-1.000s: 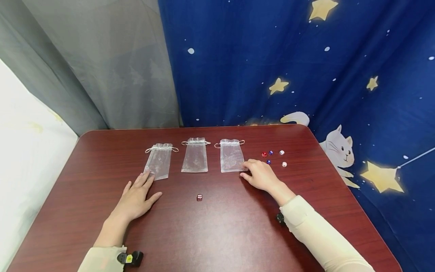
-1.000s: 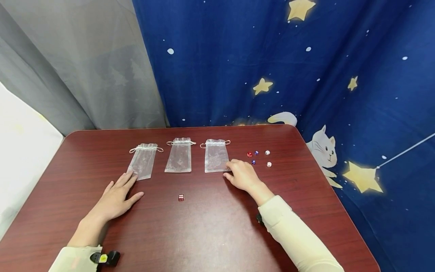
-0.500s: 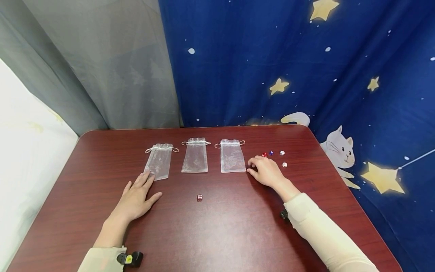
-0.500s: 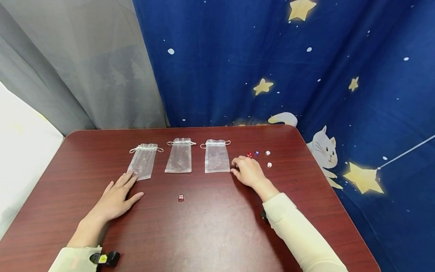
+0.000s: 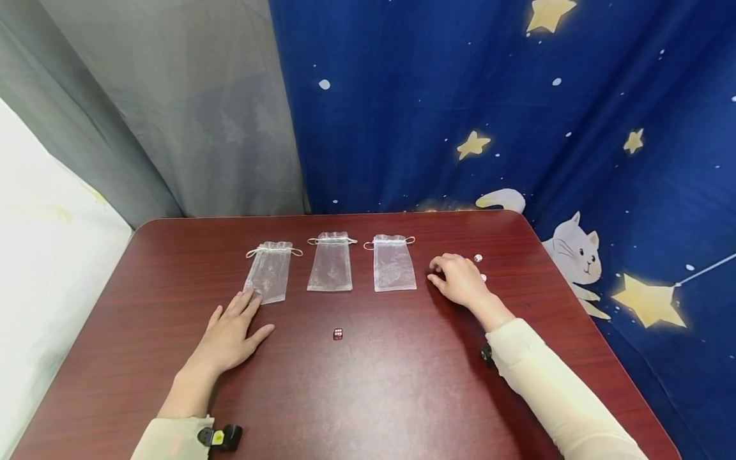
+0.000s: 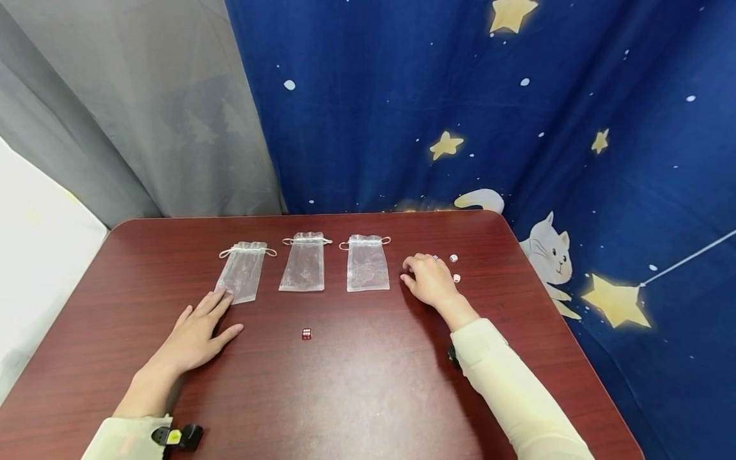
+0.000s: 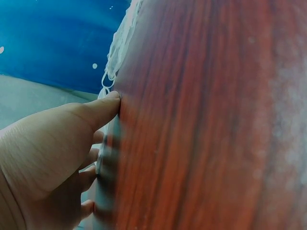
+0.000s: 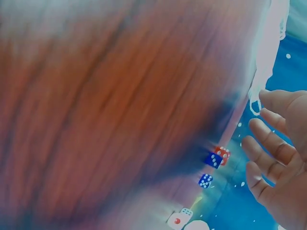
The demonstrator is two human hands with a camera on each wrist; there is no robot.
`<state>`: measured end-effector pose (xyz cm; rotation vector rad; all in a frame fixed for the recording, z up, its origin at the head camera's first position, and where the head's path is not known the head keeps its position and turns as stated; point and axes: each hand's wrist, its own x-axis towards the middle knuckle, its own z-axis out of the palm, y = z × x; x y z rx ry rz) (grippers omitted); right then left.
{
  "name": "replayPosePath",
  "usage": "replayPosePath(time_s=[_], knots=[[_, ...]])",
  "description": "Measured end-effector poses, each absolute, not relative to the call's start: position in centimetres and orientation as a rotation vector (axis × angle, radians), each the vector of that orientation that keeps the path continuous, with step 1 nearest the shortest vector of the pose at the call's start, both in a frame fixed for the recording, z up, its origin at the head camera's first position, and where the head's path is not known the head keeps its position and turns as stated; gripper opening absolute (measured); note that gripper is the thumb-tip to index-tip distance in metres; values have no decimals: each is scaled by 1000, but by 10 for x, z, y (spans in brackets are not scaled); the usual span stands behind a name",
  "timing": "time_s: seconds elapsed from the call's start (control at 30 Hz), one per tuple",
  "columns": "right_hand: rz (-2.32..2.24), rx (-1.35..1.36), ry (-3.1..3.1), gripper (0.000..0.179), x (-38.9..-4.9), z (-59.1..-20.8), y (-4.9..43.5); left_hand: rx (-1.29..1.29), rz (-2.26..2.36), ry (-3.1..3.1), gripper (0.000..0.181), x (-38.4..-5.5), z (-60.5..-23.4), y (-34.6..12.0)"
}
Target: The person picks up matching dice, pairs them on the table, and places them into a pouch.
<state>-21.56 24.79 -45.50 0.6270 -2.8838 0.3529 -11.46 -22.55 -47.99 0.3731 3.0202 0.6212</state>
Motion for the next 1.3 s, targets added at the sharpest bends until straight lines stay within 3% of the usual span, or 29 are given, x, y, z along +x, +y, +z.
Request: replayPosePath(time_s=[1.3], knots=[[267, 390, -3093, 28, -252, -457, 278, 371, 623, 3010, 75, -116, -481, -227]])
